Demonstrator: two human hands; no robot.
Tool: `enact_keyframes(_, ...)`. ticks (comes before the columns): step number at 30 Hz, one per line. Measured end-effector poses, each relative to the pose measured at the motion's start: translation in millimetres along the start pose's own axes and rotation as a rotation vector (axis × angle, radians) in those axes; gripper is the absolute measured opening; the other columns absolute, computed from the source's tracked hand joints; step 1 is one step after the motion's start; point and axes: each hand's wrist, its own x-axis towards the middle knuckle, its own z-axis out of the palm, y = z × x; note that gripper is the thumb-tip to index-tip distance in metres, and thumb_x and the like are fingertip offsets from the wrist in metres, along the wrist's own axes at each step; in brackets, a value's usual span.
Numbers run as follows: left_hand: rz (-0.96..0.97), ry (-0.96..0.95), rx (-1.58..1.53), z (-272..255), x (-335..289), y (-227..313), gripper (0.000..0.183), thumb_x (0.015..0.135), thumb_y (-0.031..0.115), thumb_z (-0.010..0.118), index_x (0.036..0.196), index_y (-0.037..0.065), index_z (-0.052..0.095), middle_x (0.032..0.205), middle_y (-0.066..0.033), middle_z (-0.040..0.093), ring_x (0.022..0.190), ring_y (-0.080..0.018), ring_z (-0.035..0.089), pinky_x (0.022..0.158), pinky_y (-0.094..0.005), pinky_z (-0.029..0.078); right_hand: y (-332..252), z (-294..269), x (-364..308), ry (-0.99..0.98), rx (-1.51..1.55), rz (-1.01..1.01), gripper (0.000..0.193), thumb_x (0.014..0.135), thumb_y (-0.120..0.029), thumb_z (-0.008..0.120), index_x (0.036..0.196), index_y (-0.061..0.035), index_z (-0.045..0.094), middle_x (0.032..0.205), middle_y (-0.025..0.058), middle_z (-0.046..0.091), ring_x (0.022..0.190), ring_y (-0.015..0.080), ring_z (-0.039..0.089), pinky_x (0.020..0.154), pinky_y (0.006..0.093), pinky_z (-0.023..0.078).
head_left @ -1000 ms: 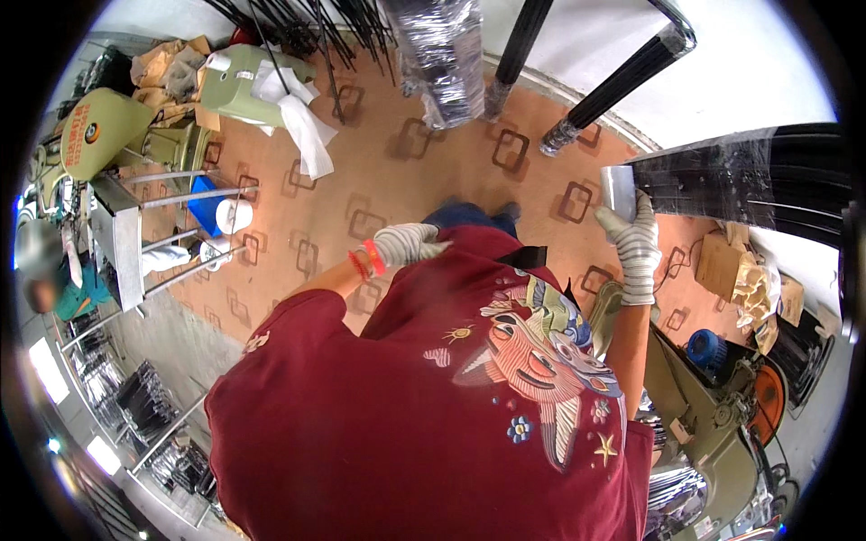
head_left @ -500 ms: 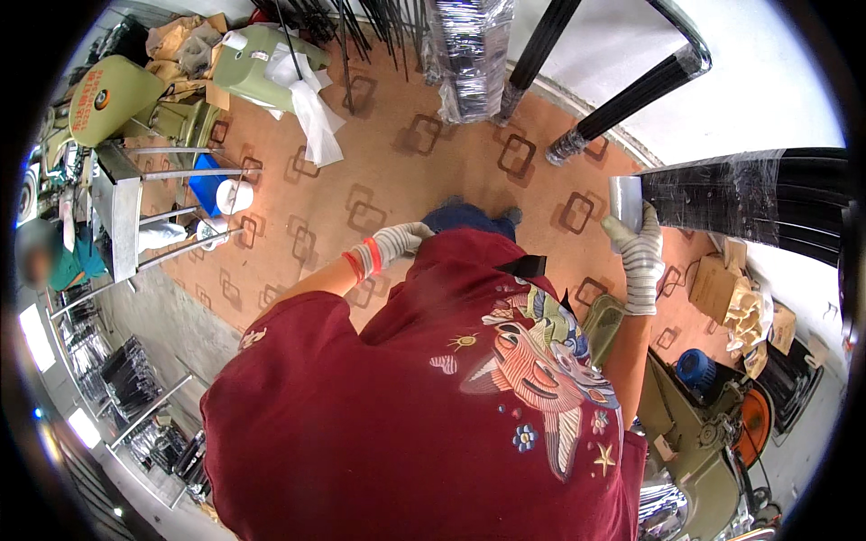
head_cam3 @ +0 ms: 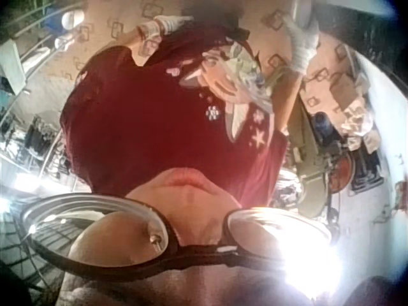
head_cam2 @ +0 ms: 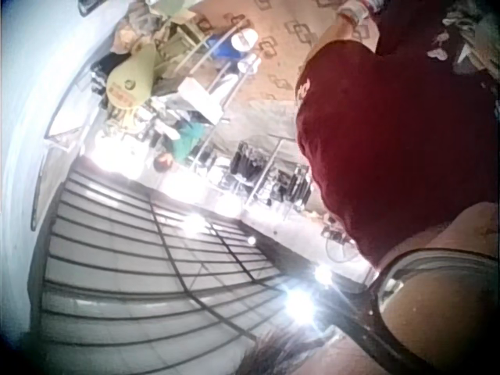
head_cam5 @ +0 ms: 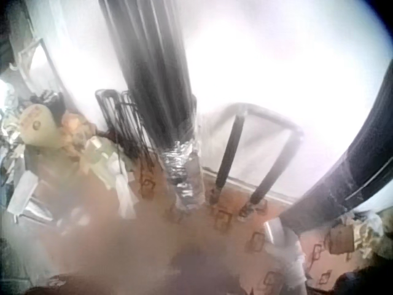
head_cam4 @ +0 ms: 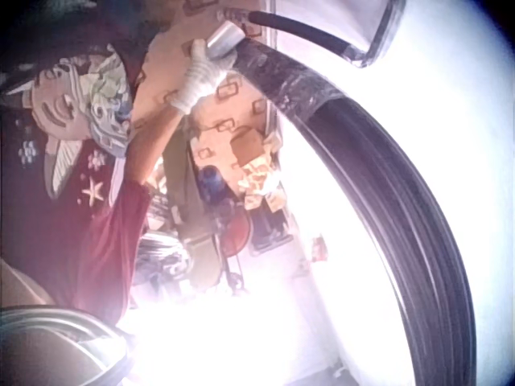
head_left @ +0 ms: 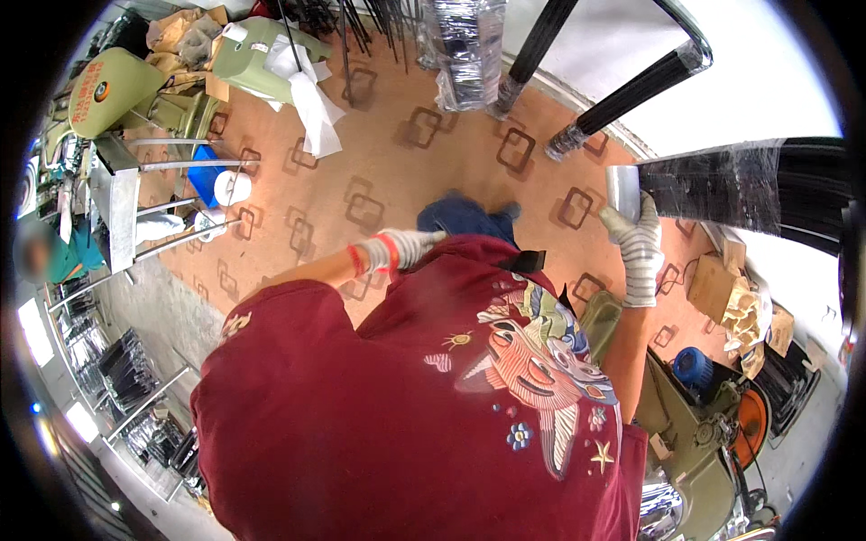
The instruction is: The person wraps bundles of black metal frames using a roll of plastic wrap. They wrap the plastic multiple times around the ends of the bundles and pull it tight by hand.
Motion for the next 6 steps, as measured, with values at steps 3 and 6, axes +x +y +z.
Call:
enact_keyframes(3, 0.012, 0.096, -0.030, -8, 24, 3, 0.047, 0.087, 0.037, 0.048, 0.126, 0.010, 0.045, 0.104, -0.0184, 0.060, 0.097, -0.0279, 0.059, 0.085, -0.0356, 0.043, -17, 0, -5, -0.034, -0.001, -0.014, 0.061, 0.061, -0.023, 0.073, 0.111, 0.0018, 0.048, 0.091, 0.0125, 0.059, 0.076, 0.0177, 0.057, 0.069, 0.0293, 0.047)
enact_keyframes(6, 0.332, 0.347, -0.178, 14, 51, -23, 0.062, 0.082, 0.052, 0.051, 0.123, 0.006, 0.046, 0.118, -0.0184, 0.054, 0.112, -0.0279, 0.051, 0.098, -0.0325, 0.035, -5, 0, 1, -0.040, -0.015, -0.008, 0.060, 0.065, -0.022, 0.071, 0.114, 0.0015, 0.046, 0.093, 0.0119, 0.059, 0.078, 0.0190, 0.057, 0.071, 0.0299, 0.047)
